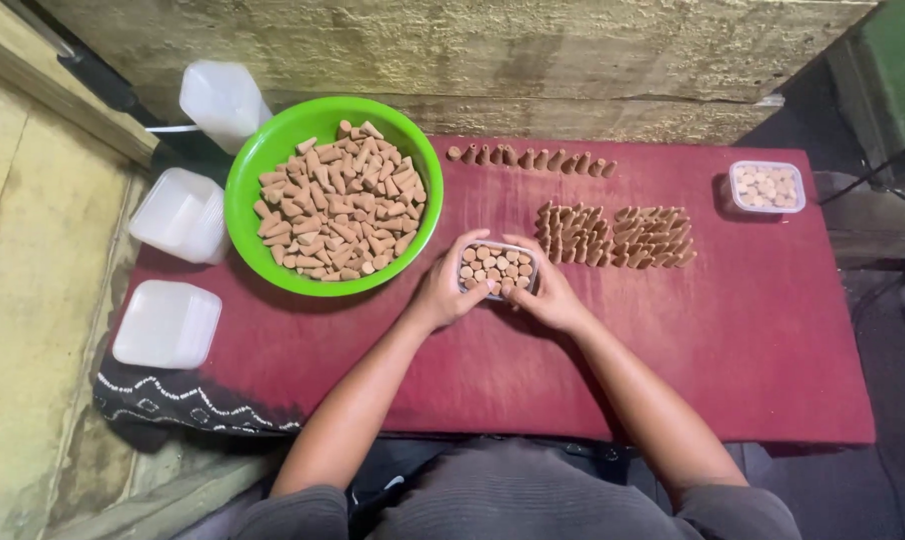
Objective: Packaging incense cones into small plastic containers and closing the lids
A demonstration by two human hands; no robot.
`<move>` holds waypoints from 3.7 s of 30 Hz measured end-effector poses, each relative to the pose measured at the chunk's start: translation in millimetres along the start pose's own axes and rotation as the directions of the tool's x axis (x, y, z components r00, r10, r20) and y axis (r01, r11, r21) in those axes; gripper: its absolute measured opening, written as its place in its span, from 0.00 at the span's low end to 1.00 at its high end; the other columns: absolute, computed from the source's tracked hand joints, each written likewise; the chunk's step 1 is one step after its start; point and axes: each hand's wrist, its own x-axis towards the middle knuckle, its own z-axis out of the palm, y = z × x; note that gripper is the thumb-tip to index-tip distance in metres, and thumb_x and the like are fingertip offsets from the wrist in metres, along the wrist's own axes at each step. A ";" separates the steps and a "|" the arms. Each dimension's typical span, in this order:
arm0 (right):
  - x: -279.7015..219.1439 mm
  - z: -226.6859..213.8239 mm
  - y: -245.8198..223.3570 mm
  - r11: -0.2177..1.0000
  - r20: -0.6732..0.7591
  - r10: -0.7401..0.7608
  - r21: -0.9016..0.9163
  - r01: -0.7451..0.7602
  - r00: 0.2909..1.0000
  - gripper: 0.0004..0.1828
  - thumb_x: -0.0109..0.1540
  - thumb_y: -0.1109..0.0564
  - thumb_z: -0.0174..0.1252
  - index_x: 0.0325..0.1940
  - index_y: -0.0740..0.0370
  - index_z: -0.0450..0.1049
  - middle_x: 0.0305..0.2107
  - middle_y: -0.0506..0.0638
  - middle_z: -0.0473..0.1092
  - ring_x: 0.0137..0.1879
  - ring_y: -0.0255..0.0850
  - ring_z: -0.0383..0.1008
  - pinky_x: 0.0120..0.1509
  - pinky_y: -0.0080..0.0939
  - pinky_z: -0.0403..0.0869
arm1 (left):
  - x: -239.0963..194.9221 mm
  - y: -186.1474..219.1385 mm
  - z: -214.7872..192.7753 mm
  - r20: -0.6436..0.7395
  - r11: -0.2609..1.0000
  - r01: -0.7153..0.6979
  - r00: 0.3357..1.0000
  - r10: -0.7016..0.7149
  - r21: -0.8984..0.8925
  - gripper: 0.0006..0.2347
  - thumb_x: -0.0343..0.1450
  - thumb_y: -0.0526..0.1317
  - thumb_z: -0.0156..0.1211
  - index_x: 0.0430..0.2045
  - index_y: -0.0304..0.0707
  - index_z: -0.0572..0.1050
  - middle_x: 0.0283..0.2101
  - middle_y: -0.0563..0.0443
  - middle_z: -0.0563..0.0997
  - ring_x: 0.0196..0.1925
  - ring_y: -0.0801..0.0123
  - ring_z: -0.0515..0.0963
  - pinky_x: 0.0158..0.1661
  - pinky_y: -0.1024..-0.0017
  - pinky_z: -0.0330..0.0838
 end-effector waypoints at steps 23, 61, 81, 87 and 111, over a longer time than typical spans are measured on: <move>7.8 10.5 -15.5 0.996 -0.079 0.076 0.063 -0.071 0.994 0.22 0.69 0.48 0.51 0.64 0.59 0.70 0.20 0.48 0.66 0.28 0.35 0.68 0.34 0.36 0.71 | 1.4 -19.0 1.5 0.010 0.996 -0.089 0.996 0.090 -0.023 0.17 0.78 0.41 0.41 0.60 0.43 0.71 0.52 0.38 0.81 0.54 0.44 0.80 0.56 0.52 0.73; 5.2 2.3 10.4 0.999 -0.079 0.019 -0.037 -0.022 0.997 0.24 0.71 0.50 0.42 0.66 0.57 0.74 0.42 0.59 0.75 0.47 0.44 0.70 0.55 0.49 0.72 | -2.1 -4.0 9.0 -0.050 0.996 0.087 0.995 -0.088 -0.028 0.20 0.70 0.45 0.63 0.57 0.47 0.71 0.49 0.39 0.83 0.53 0.43 0.81 0.54 0.50 0.74; 4.8 -0.8 -18.6 0.996 -0.001 0.084 0.006 -0.084 0.996 0.41 0.62 0.57 0.63 0.79 0.55 0.56 0.59 0.65 0.65 0.63 0.54 0.65 0.68 0.63 0.67 | 8.8 15.0 -22.3 0.188 0.940 0.232 0.964 -0.188 -0.249 0.39 0.65 0.40 0.66 0.73 0.50 0.53 0.67 0.21 0.64 0.69 0.27 0.62 0.64 0.38 0.63; 7.5 -5.6 -2.7 0.989 0.049 0.120 0.082 -0.123 0.992 0.52 0.56 0.63 0.68 0.81 0.54 0.50 0.60 0.65 0.66 0.61 0.53 0.66 0.68 0.59 0.70 | 7.8 23.1 -19.0 0.193 0.947 0.282 0.948 -0.252 -0.150 0.39 0.66 0.37 0.64 0.74 0.50 0.51 0.69 0.23 0.63 0.69 0.27 0.63 0.62 0.40 0.68; 1.8 -23.1 57.3 0.903 0.111 0.088 0.411 -0.127 0.990 0.40 0.64 0.60 0.45 0.82 0.57 0.47 0.63 0.68 0.64 0.64 0.54 0.70 0.65 0.58 0.74 | -0.5 -17.6 -2.1 0.152 0.873 0.203 0.977 -0.150 -0.443 0.32 0.71 0.30 0.55 0.74 0.40 0.54 0.72 0.26 0.58 0.70 0.35 0.64 0.63 0.49 0.69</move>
